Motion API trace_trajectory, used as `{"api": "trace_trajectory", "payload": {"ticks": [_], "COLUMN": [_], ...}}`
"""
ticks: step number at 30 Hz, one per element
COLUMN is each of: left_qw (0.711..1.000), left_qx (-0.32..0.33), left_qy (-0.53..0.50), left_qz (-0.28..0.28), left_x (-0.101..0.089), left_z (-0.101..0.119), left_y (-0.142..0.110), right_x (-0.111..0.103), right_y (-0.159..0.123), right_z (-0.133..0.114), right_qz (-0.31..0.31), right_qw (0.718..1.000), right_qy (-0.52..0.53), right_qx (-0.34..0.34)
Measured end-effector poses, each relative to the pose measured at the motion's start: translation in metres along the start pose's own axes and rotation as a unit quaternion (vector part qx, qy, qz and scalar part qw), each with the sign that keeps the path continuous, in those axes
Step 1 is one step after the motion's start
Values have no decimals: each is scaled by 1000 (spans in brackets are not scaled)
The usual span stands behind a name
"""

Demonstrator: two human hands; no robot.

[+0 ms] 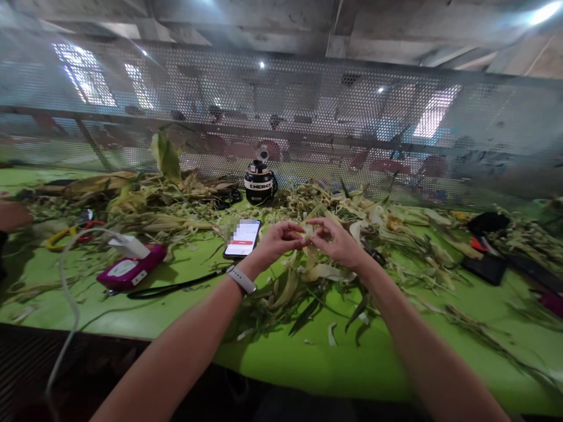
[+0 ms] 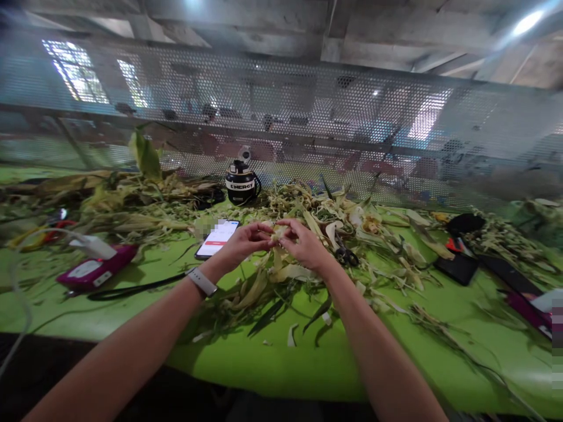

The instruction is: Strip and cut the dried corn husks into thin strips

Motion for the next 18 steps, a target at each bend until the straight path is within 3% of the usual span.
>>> {"api": "trace_trajectory", "payload": {"ticks": [6, 9, 18], "left_qw": [997, 997, 997], "left_qx": [-28, -26, -9], "left_qy": [28, 31, 38], "left_qz": [-66, -69, -66], "left_x": [9, 9, 5], "left_z": [-5, -6, -3], "left_y": [-1, -1, 0], "right_x": [3, 3, 8], "right_y": [-3, -3, -1], "right_z": [-5, -3, -8], "right_qz": [-67, -74, -18], "right_qw": [998, 997, 1000], "right_qy": [16, 16, -13], "right_qx": [0, 24, 0]}}
Point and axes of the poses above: each hand's wrist, its own y-axis towards the middle knuckle, its own x-axis out of the palm, z = x × y, the point moved 8 cm from there along y, towards the middle knuckle, and after that the axes turned 7 degrees about z, right-handed, at the moved point
